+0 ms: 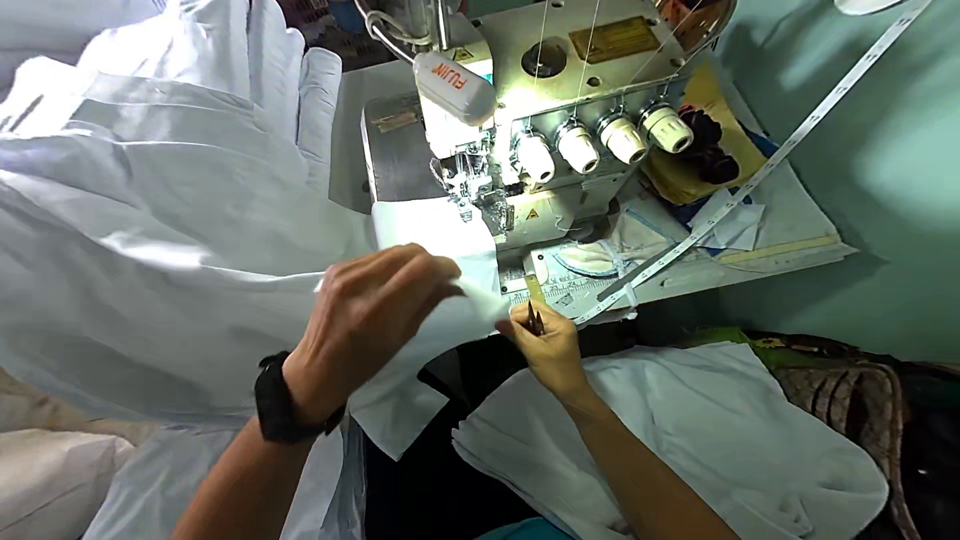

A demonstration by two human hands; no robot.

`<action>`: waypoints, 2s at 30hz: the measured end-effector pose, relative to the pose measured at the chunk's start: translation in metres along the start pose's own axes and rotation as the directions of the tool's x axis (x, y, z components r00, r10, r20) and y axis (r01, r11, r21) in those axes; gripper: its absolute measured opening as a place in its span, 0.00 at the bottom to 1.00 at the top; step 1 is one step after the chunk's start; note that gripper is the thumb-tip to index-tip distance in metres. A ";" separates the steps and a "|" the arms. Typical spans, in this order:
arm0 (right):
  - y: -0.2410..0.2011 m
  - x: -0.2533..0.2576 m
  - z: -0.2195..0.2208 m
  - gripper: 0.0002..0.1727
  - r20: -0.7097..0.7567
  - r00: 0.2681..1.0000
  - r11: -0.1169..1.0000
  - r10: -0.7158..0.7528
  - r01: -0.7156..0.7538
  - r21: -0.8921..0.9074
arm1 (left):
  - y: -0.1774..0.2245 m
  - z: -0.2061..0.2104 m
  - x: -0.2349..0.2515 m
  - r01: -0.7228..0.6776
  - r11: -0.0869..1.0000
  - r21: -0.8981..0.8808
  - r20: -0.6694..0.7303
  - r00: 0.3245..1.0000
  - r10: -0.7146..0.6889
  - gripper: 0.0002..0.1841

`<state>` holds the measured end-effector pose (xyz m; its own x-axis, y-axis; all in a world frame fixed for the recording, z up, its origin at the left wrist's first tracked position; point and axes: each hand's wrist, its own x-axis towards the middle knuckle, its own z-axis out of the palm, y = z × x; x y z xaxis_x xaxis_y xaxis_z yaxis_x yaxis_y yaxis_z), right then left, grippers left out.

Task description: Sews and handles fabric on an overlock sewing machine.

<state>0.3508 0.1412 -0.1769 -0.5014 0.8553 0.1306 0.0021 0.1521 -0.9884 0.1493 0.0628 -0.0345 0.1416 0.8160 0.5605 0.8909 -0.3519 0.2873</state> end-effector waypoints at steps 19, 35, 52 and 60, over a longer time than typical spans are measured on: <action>-0.009 -0.013 0.007 0.14 0.009 0.944 0.928 0.329 -0.325 0.183 | -0.079 0.047 0.015 0.308 0.899 -0.312 0.141 0.951 -0.277 0.06; -0.029 0.001 0.010 0.07 0.046 0.999 1.000 -0.026 0.026 0.014 | -0.038 0.076 0.003 0.399 0.902 0.167 0.073 0.907 -0.415 0.18; -0.021 0.083 0.046 0.09 -0.123 0.842 0.795 -0.525 0.433 -0.424 | -0.158 0.060 0.070 0.739 0.674 -0.008 0.007 0.674 -0.739 0.33; 0.011 0.035 0.020 0.08 0.141 0.878 0.840 -0.457 0.479 -0.257 | -0.099 0.008 0.028 0.643 0.700 -0.312 -0.173 0.686 -0.707 0.39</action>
<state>0.3161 0.1634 -0.1844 -0.5636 0.6113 0.5556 -0.0163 0.6642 -0.7473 0.0687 0.1242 -0.0537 -0.6074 0.7290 0.3156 0.5795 0.1349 0.8037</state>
